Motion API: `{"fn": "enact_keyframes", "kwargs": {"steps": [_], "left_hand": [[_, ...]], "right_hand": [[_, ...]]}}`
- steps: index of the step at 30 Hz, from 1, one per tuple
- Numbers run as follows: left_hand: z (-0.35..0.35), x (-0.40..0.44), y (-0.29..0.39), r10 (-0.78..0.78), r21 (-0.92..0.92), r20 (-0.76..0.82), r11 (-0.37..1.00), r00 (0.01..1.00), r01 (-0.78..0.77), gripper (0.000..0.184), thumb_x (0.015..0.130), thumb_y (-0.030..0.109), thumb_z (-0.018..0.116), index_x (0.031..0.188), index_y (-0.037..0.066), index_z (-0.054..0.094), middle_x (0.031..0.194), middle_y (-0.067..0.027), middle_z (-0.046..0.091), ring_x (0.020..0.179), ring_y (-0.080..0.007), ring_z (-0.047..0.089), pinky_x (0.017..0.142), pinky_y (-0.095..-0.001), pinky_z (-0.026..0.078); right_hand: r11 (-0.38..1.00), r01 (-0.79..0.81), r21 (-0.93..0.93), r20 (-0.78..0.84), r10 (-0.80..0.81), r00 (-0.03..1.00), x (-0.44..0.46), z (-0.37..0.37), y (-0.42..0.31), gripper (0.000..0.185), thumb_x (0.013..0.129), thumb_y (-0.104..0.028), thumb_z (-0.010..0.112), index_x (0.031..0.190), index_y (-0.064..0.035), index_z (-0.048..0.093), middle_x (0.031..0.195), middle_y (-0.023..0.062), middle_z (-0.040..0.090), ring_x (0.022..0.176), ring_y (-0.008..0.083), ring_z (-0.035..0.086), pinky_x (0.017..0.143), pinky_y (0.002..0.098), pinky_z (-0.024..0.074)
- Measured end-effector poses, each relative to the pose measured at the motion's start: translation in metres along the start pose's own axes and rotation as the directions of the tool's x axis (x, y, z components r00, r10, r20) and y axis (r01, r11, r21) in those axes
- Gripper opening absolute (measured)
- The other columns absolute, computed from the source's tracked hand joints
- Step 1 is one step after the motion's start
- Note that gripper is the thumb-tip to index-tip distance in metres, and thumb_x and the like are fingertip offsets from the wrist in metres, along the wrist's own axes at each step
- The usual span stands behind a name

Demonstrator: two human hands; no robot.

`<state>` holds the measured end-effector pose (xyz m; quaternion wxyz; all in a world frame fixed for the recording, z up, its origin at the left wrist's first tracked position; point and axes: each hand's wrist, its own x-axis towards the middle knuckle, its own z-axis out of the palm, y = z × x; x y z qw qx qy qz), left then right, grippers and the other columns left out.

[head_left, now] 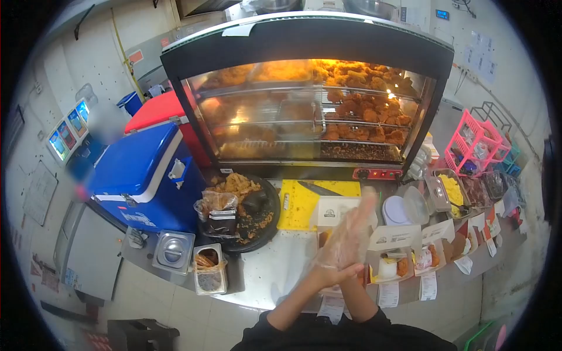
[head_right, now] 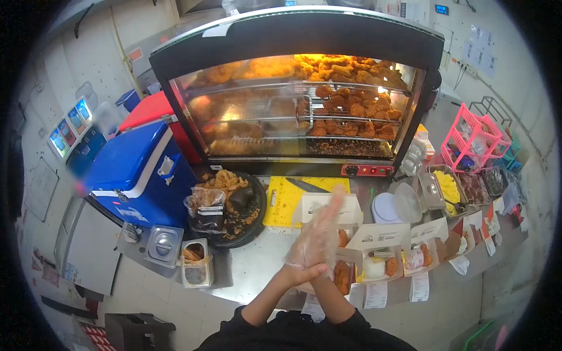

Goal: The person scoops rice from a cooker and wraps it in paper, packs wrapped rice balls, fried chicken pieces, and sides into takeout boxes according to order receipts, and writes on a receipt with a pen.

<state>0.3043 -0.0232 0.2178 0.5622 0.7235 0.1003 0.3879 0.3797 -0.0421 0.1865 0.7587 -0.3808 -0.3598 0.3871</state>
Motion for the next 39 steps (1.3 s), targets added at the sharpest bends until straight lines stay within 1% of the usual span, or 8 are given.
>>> {"fn": "enact_keyframes", "kwargs": {"steps": [6, 9, 11, 13, 16, 21, 29, 39], "left_hand": [[-0.025, 0.006, 0.043, 0.009, 0.049, 0.100, 0.999, 0.995, -0.013, 0.083, 0.080, 0.034, 0.063, 0.141, 0.001, 0.017, 0.140, -0.0239, 0.031, 0.127, -0.0290, 0.035, 0.106, -0.0340, 0.025], [-0.106, 0.031, 0.107, -0.392, 0.394, 0.895, 0.918, 0.214, 0.034, 0.081, 0.081, 0.033, 0.066, 0.142, 0.005, 0.021, 0.130, -0.0210, 0.046, 0.113, -0.0280, 0.052, 0.092, -0.0348, 0.042], [-0.183, 0.067, 0.098, -0.222, 0.315, 0.809, 0.945, 0.544, -0.083, 0.042, 0.078, 0.022, 0.066, 0.115, 0.004, 0.058, 0.101, -0.0113, 0.065, 0.085, -0.0223, 0.063, 0.076, -0.0312, 0.049], [-0.217, 0.141, 0.136, 0.226, 0.812, -0.046, 0.576, 0.973, -0.096, 0.022, 0.080, 0.012, 0.060, 0.101, 0.004, 0.064, 0.092, -0.0111, 0.066, 0.083, -0.0241, 0.062, 0.076, -0.0320, 0.047], [-0.310, 0.308, 0.151, 0.926, 0.950, 0.015, 0.104, 0.376, -0.294, 0.028, 0.082, 0.009, 0.058, 0.110, 0.008, 0.060, 0.099, -0.0097, 0.064, 0.092, -0.0259, 0.059, 0.085, -0.0329, 0.041], [-0.368, 0.405, 0.108, 0.746, 0.962, 0.232, -0.081, 0.625, -0.261, 0.065, 0.058, 0.042, 0.077, 0.118, 0.030, 0.053, 0.115, -0.0017, 0.052, 0.110, -0.0252, 0.046, 0.090, -0.0482, 0.030], [-0.341, 0.394, 0.080, 0.735, 0.945, 0.199, 0.031, 0.648, -0.326, 0.070, 0.054, 0.046, 0.077, 0.114, 0.019, 0.052, 0.113, -0.0006, 0.057, 0.108, -0.0183, 0.050, 0.092, -0.0401, 0.028], [-0.361, 0.393, 0.072, 0.840, 0.957, 0.193, -0.047, 0.507, -0.286, 0.067, 0.050, 0.050, 0.078, 0.105, 0.017, 0.059, 0.106, -0.0005, 0.058, 0.103, -0.0187, 0.052, 0.090, -0.0379, 0.033]], "right_hand": [[0.995, 0.085, 0.042, 0.045, -0.087, 0.995, 0.008, 0.015, -0.008, 0.085, 0.078, -0.044, 0.058, 0.144, -0.0210, 0.009, 0.148, 0.0152, 0.013, 0.133, 0.0379, 0.022, 0.104, 0.0568, 0.0214], [0.944, 0.316, 0.090, -0.106, -0.306, 0.946, 0.014, -0.015, -0.048, 0.087, 0.077, -0.043, 0.059, 0.144, -0.0204, 0.009, 0.148, 0.0152, 0.013, 0.132, 0.0379, 0.023, 0.104, 0.0560, 0.0221], [0.877, 0.472, 0.089, -0.219, -0.445, 0.868, 0.017, -0.036, -0.075, 0.088, 0.076, -0.042, 0.060, 0.144, -0.0201, 0.009, 0.148, 0.0152, 0.013, 0.132, 0.0379, 0.023, 0.104, 0.0555, 0.0225], [0.824, 0.564, 0.046, -0.285, -0.530, 0.798, 0.010, -0.046, -0.085, 0.089, 0.076, -0.041, 0.061, 0.144, -0.0197, 0.009, 0.148, 0.0152, 0.013, 0.132, 0.0379, 0.024, 0.104, 0.0549, 0.0230], [0.774, 0.630, -0.070, -0.350, -0.610, 0.711, -0.008, -0.045, -0.072, 0.090, 0.075, -0.040, 0.063, 0.144, -0.0192, 0.009, 0.148, 0.0151, 0.014, 0.132, 0.0379, 0.024, 0.104, 0.0541, 0.0237], [0.691, 0.650, -0.317, -0.372, -0.721, 0.585, -0.022, -0.020, -0.037, 0.093, 0.073, -0.038, 0.066, 0.144, -0.0182, 0.009, 0.148, 0.0151, 0.014, 0.131, 0.0379, 0.026, 0.104, 0.0528, 0.0248], [0.854, 0.304, -0.423, -0.707, -0.521, 0.478, -0.010, 0.010, -0.027, 0.102, 0.066, -0.037, 0.070, 0.145, -0.0125, 0.010, 0.147, 0.0152, 0.020, 0.131, 0.0339, 0.029, 0.103, 0.0433, 0.0264], [0.846, 0.276, -0.456, -0.448, -0.487, 0.749, 0.024, 0.030, 0.002, 0.087, 0.078, -0.040, 0.059, 0.144, -0.0111, 0.009, 0.146, 0.0142, 0.021, 0.132, 0.0309, 0.028, 0.107, 0.0425, 0.0269]]}}
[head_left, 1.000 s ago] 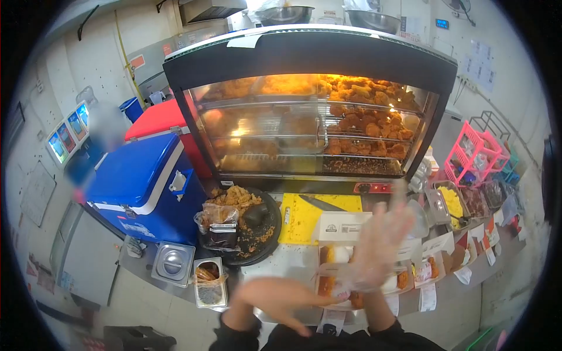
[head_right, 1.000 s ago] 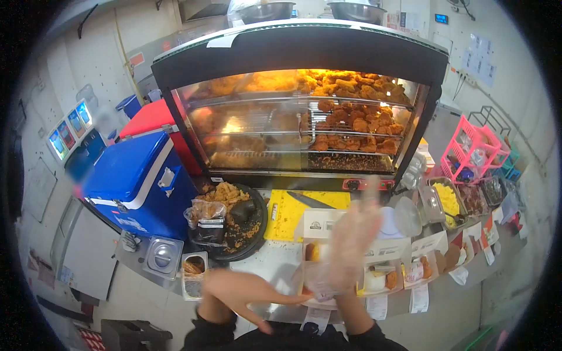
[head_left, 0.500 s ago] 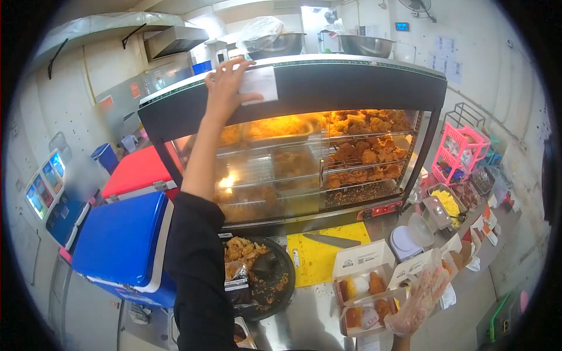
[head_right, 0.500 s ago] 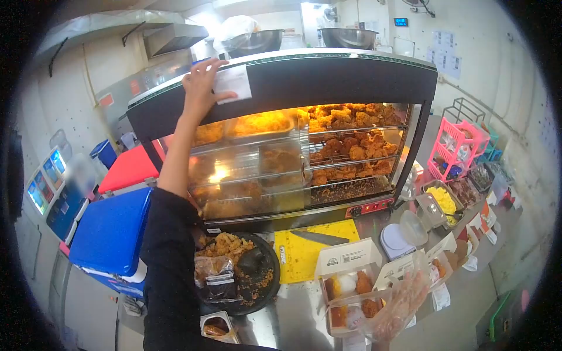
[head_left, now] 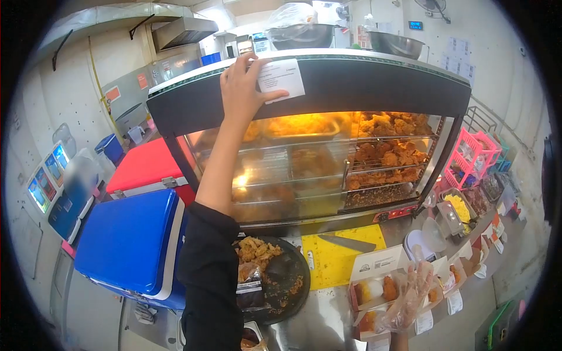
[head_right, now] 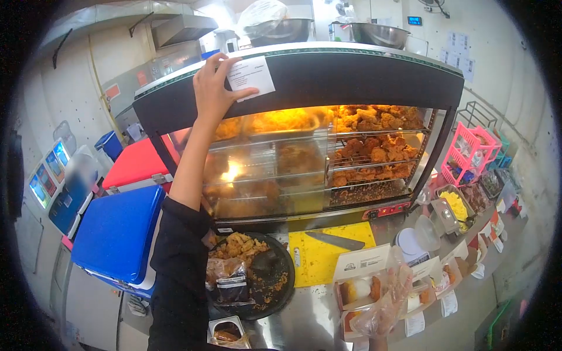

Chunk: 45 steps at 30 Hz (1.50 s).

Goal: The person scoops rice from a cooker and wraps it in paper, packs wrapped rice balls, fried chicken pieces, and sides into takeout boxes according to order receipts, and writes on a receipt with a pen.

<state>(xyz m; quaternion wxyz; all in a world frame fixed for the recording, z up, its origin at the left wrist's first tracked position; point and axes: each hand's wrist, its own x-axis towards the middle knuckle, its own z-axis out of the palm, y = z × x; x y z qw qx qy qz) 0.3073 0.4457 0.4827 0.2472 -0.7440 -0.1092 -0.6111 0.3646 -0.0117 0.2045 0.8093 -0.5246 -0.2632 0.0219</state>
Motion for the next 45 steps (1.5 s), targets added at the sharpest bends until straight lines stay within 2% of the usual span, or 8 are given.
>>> {"fn": "enact_keyframes", "kwargs": {"steps": [13, 20, 23, 26, 30, 33, 42, 45], "left_hand": [[-0.009, 0.004, 0.001, -0.057, 0.182, 0.119, 0.983, 0.991, 0.034, 0.066, 0.060, 0.059, 0.069, 0.110, 0.017, 0.060, 0.108, -0.0074, 0.060, 0.102, -0.0258, 0.056, 0.083, -0.0420, 0.042], [0.034, -0.021, -0.030, 0.216, 0.519, 0.059, 0.828, 0.975, -0.215, 0.077, 0.083, 0.063, 0.044, 0.133, 0.005, 0.039, 0.127, -0.0146, 0.050, 0.114, -0.0271, 0.051, 0.092, -0.0396, 0.041], [0.053, -0.036, -0.054, -0.097, 0.482, 0.054, 0.874, 0.994, 0.059, 0.081, 0.080, 0.066, 0.045, 0.132, 0.004, 0.039, 0.133, -0.0151, 0.042, 0.122, -0.0298, 0.040, 0.101, -0.0427, 0.030], [-0.020, -0.052, 0.110, -0.178, 0.052, -0.302, 0.978, 0.937, 0.203, 0.075, 0.083, 0.055, 0.053, 0.128, -0.002, 0.038, 0.133, -0.0192, 0.037, 0.123, -0.0333, 0.038, 0.100, -0.0442, 0.033], [-0.135, -0.120, 0.308, 0.077, -0.753, -0.054, 0.652, 0.996, -0.092, 0.052, 0.084, 0.036, 0.055, 0.117, -0.002, 0.043, 0.118, -0.0191, 0.043, 0.110, -0.0328, 0.044, 0.092, -0.0455, 0.037], [-0.212, -0.168, 0.431, 0.517, -0.917, 0.155, -0.241, 0.842, 0.317, 0.021, 0.074, 0.024, 0.067, 0.089, 0.010, 0.064, 0.082, -0.0073, 0.060, 0.078, -0.0232, 0.059, 0.069, -0.0360, 0.047], [-0.253, -0.220, 0.525, 0.304, -0.552, 0.672, -0.401, 0.675, 0.731, 0.083, 0.078, 0.042, 0.061, 0.134, -0.009, 0.025, 0.135, -0.0285, 0.029, 0.127, -0.0439, 0.026, 0.105, -0.0444, 0.022], [-0.230, -0.221, 0.509, 0.087, -0.663, 0.702, -0.281, 0.707, 0.694, 0.083, 0.075, 0.043, 0.062, 0.133, -0.007, 0.029, 0.133, -0.0267, 0.035, 0.127, -0.0404, 0.030, 0.104, -0.0441, 0.025]], "right_hand": [[0.848, 0.047, 0.527, 0.021, -0.068, 0.998, 0.003, 0.008, -0.015, 0.091, 0.080, -0.056, 0.055, 0.145, -0.0267, -0.002, 0.152, 0.0020, 0.001, 0.137, 0.0361, 0.006, 0.108, 0.0535, 0.0108], [0.838, 0.521, 0.163, -0.342, -0.447, 0.826, -0.003, -0.102, -0.118, 0.088, 0.080, -0.056, 0.055, 0.144, -0.0319, 0.000, 0.152, 0.0006, 0.000, 0.137, 0.0360, 0.008, 0.106, 0.0565, 0.0163], [0.774, 0.633, -0.036, -0.413, -0.588, 0.696, -0.035, -0.148, -0.158, 0.086, 0.080, -0.057, 0.054, 0.144, -0.0352, 0.000, 0.152, 0.0000, 0.000, 0.137, 0.0355, 0.010, 0.103, 0.0599, 0.0210], [0.761, 0.644, -0.080, -0.493, -0.592, 0.637, -0.068, -0.178, -0.179, 0.085, 0.078, -0.056, 0.057, 0.143, -0.0378, 0.006, 0.151, -0.0036, 0.005, 0.136, 0.0342, 0.012, 0.101, 0.0547, 0.0264], [0.871, 0.367, -0.326, -0.786, -0.466, 0.407, -0.073, -0.201, -0.184, 0.075, 0.084, -0.060, 0.043, 0.144, -0.0337, 0.006, 0.152, -0.0005, 0.003, 0.135, 0.0361, 0.012, 0.100, 0.0615, 0.0126], [0.861, 0.373, -0.345, -0.745, -0.493, 0.450, -0.063, -0.181, -0.157, 0.068, 0.088, -0.051, 0.043, 0.144, -0.0288, 0.011, 0.150, 0.0009, 0.010, 0.133, 0.0330, 0.018, 0.100, 0.0585, 0.0175], [0.980, 0.055, -0.192, -0.164, -0.087, 0.983, -0.030, -0.112, -0.039, 0.063, 0.088, -0.037, 0.047, 0.140, -0.0164, 0.019, 0.143, 0.0080, 0.022, 0.129, 0.0336, 0.027, 0.101, 0.0475, 0.0250], [0.891, -0.193, -0.411, 0.272, 0.321, 0.907, -0.030, -0.099, 0.030, 0.061, 0.087, -0.033, 0.049, 0.139, -0.0123, 0.022, 0.141, 0.0103, 0.026, 0.127, 0.0338, 0.030, 0.101, 0.0438, 0.0275]]}}
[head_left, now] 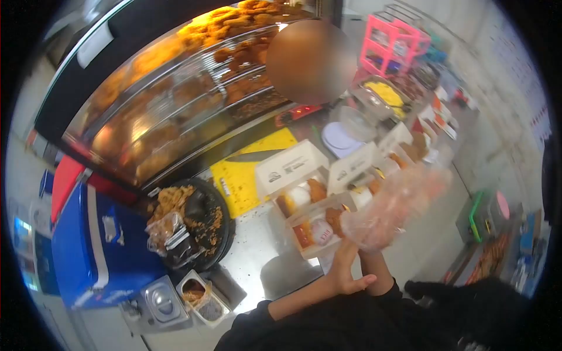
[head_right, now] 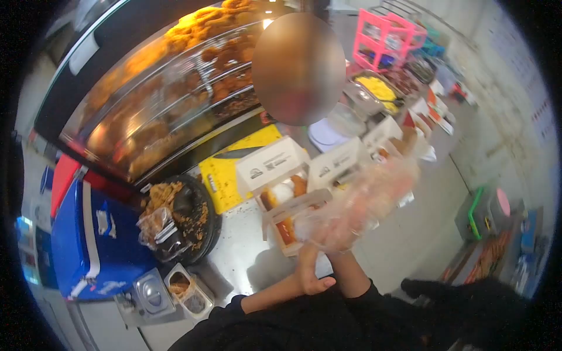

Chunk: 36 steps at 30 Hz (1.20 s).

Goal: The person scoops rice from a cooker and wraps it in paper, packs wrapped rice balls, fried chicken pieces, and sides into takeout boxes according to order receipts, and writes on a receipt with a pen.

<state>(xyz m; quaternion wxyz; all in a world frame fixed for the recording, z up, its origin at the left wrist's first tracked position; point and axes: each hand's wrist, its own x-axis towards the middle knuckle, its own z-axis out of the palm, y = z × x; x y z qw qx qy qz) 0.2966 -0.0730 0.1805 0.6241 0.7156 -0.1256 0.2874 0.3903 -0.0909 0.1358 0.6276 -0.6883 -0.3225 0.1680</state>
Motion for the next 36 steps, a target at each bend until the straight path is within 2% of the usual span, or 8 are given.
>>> {"fn": "enact_keyframes", "kwargs": {"steps": [5, 8, 10, 12, 14, 18, 21, 36], "left_hand": [[-0.094, 0.003, -0.062, -0.218, -0.406, -0.400, 0.913, 0.890, 0.041, 0.072, 0.091, 0.045, 0.040, 0.140, -0.002, 0.016, 0.145, -0.0136, 0.024, 0.133, -0.0266, 0.024, 0.109, -0.0409, 0.018], [-0.151, 0.057, -0.022, -0.015, -0.266, -0.889, 0.830, 0.457, -0.491, 0.060, 0.096, 0.038, 0.026, 0.143, 0.003, 0.014, 0.149, -0.0135, 0.015, 0.137, -0.0255, 0.015, 0.113, -0.0385, 0.005], [-0.183, 0.057, -0.011, 0.016, -0.029, -0.997, 0.815, 0.074, -0.579, 0.055, 0.097, 0.039, 0.025, 0.142, 0.009, 0.019, 0.147, -0.0121, 0.020, 0.135, -0.0275, 0.020, 0.113, -0.0389, 0.008], [-0.216, 0.004, -0.071, 0.318, 0.164, -0.893, 0.889, 0.320, -0.427, 0.058, 0.097, 0.042, 0.027, 0.134, -0.002, 0.030, 0.137, -0.0179, 0.034, 0.128, -0.0272, 0.031, 0.107, -0.0381, 0.024], [-0.214, -0.016, -0.119, 0.097, 0.086, -0.995, 0.935, -0.014, 0.344, 0.058, 0.096, 0.042, 0.033, 0.133, -0.003, 0.031, 0.133, -0.0186, 0.039, 0.124, -0.0274, 0.036, 0.105, -0.0375, 0.026], [-0.232, -0.007, -0.177, -0.606, 0.234, -0.704, 0.294, 0.370, 0.927, 0.070, 0.091, 0.044, 0.045, 0.140, 0.001, 0.020, 0.138, -0.0256, 0.031, 0.128, -0.0355, 0.031, 0.107, -0.0433, 0.021], [-0.218, -0.002, -0.233, -0.506, 0.773, -0.550, -0.006, 0.665, 0.635, 0.075, 0.086, 0.044, 0.049, 0.144, 0.010, 0.016, 0.145, -0.0227, 0.021, 0.134, -0.0408, 0.019, 0.103, -0.0636, 0.007], [-0.266, 0.140, -0.105, -0.698, 0.699, -0.414, 0.167, 0.584, 0.695, 0.035, 0.089, 0.026, 0.048, 0.116, 0.005, 0.054, 0.113, -0.0212, 0.057, 0.105, -0.0359, 0.055, 0.091, -0.0421, 0.044]], "right_hand": [[0.906, 0.108, -0.410, 0.759, 0.273, 0.591, 0.040, 0.062, 0.063, 0.059, 0.087, -0.025, 0.051, 0.137, -0.0054, 0.027, 0.137, 0.0142, 0.033, 0.125, 0.0342, 0.035, 0.102, 0.0376, 0.0316], [0.911, 0.258, 0.322, 0.701, -0.413, 0.582, 0.052, 0.044, -0.101, 0.050, 0.086, -0.034, 0.057, 0.126, -0.0085, 0.045, 0.120, 0.0170, 0.051, 0.104, 0.0284, 0.054, 0.094, 0.0366, 0.0397], [0.935, 0.349, 0.056, 0.963, -0.143, 0.229, 0.094, 0.002, -0.103, 0.038, 0.079, -0.019, 0.059, 0.113, -0.0020, 0.058, 0.092, 0.0180, 0.064, 0.092, 0.0298, 0.060, 0.084, 0.0356, 0.0458], [0.969, 0.110, -0.222, 0.752, 0.098, 0.652, 0.177, -0.017, -0.061, 0.024, 0.080, -0.018, 0.058, 0.098, -0.0027, 0.060, 0.080, 0.0136, 0.064, 0.075, 0.0300, 0.062, 0.068, 0.0388, 0.0480], [0.885, 0.223, -0.408, 0.557, 0.048, 0.829, 0.263, -0.035, -0.017, 0.023, 0.080, -0.016, 0.057, 0.100, -0.0046, 0.057, 0.092, 0.0134, 0.060, 0.079, 0.0286, 0.062, 0.068, 0.0387, 0.0494], [0.538, 0.759, -0.367, 0.903, 0.009, 0.430, 0.316, -0.062, 0.183, 0.037, 0.076, -0.020, 0.059, 0.108, -0.0039, 0.049, 0.102, 0.0193, 0.056, 0.097, 0.0324, 0.056, 0.077, 0.0406, 0.0481], [0.532, 0.679, -0.507, 0.861, 0.280, 0.423, 0.286, -0.047, 0.180, 0.041, 0.080, -0.025, 0.057, 0.111, -0.0010, 0.044, 0.105, 0.0214, 0.054, 0.095, 0.0374, 0.056, 0.076, 0.0438, 0.0480], [0.569, 0.711, -0.413, 0.906, 0.180, 0.383, 0.309, -0.032, 0.163, 0.052, 0.078, -0.015, 0.059, 0.123, -0.0035, 0.037, 0.118, 0.0200, 0.045, 0.111, 0.0366, 0.046, 0.086, 0.0452, 0.0424]]}}
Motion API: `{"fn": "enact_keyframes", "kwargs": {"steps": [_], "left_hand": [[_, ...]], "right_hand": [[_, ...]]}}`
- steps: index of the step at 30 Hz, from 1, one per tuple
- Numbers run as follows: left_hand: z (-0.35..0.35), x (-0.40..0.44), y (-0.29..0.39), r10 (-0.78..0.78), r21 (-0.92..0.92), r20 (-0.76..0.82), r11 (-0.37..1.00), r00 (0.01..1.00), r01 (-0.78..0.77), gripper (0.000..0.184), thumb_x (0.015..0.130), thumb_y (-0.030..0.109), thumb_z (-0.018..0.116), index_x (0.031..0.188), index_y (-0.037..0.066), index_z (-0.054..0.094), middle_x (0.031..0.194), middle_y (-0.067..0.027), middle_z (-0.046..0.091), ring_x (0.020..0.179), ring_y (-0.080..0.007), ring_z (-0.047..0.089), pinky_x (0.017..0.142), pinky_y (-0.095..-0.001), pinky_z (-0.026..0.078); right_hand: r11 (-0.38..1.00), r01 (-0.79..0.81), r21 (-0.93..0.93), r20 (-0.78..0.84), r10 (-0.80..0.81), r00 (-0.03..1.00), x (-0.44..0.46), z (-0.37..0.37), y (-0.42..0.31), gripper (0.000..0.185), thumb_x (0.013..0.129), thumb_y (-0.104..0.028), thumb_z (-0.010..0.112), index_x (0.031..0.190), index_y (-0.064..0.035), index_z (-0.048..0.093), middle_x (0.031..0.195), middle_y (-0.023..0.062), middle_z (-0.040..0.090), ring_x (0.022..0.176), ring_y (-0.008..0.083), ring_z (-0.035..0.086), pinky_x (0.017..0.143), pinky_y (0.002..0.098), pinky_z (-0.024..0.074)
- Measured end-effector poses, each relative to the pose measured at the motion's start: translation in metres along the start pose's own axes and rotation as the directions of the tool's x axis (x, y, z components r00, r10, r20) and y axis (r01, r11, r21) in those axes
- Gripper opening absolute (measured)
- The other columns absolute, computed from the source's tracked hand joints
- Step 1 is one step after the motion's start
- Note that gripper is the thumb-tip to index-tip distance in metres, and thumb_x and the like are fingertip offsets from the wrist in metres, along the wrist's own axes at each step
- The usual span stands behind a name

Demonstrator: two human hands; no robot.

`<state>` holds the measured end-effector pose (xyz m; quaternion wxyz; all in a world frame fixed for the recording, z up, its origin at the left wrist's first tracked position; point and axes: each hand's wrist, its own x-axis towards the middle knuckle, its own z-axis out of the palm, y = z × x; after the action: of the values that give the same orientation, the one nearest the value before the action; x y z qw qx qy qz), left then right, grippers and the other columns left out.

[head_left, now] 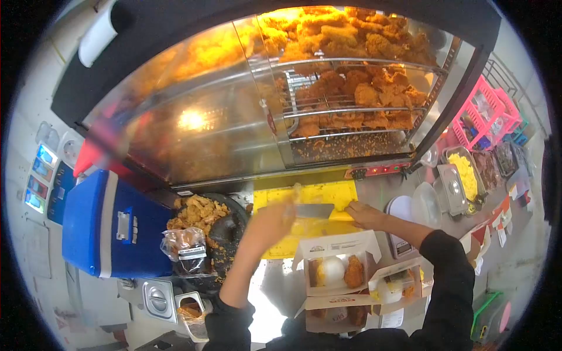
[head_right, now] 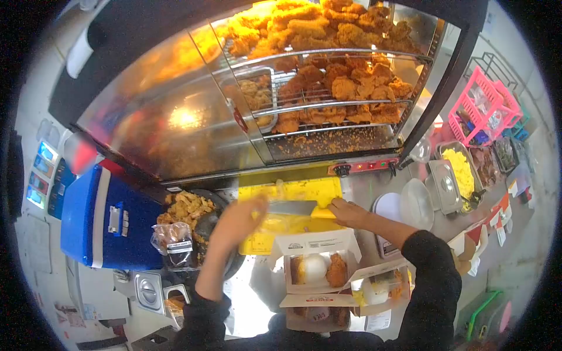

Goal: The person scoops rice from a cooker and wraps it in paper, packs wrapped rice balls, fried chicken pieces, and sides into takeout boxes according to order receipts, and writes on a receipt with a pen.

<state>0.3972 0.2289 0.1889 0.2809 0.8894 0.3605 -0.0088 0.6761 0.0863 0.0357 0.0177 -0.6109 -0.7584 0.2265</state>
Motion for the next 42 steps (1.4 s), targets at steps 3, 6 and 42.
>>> {"fn": "enact_keyframes", "kwargs": {"steps": [3, 6, 42], "left_hand": [[-0.052, 0.044, 0.020, 0.217, 0.030, -0.604, 0.968, 0.767, -0.251, 0.038, 0.088, 0.022, 0.051, 0.112, -0.005, 0.042, 0.106, -0.0274, 0.052, 0.098, -0.0414, 0.053, 0.083, -0.0453, 0.043], [-0.050, 0.074, 0.038, 0.176, 0.129, -0.665, 0.984, 0.725, -0.120, 0.044, 0.083, 0.023, 0.056, 0.108, -0.009, 0.037, 0.103, -0.0317, 0.046, 0.092, -0.0462, 0.052, 0.075, -0.0482, 0.045], [-0.261, -0.001, 0.035, 0.375, 0.469, -0.858, 0.851, -0.351, -0.235, 0.026, 0.089, 0.018, 0.044, 0.095, -0.004, 0.057, 0.085, -0.0184, 0.055, 0.080, -0.0312, 0.055, 0.069, -0.0406, 0.043]], "right_hand": [[0.997, 0.026, -0.078, -0.288, -0.047, 0.956, -0.018, -0.023, -0.014, 0.060, 0.076, -0.016, 0.063, 0.128, -0.0053, 0.037, 0.125, 0.0227, 0.041, 0.120, 0.0375, 0.038, 0.096, 0.0467, 0.0352], [0.998, -0.022, 0.059, -0.497, 0.049, 0.867, -0.078, -0.080, -0.065, 0.055, 0.075, -0.012, 0.064, 0.125, -0.0054, 0.042, 0.128, 0.0232, 0.039, 0.118, 0.0389, 0.040, 0.098, 0.0433, 0.0337], [0.401, -0.223, 0.889, -0.316, 0.887, 0.336, -0.347, 0.197, -0.396, 0.030, 0.085, -0.014, 0.054, 0.115, -0.0071, 0.055, 0.119, 0.0143, 0.051, 0.114, 0.0267, 0.046, 0.100, 0.0362, 0.0331]]}}
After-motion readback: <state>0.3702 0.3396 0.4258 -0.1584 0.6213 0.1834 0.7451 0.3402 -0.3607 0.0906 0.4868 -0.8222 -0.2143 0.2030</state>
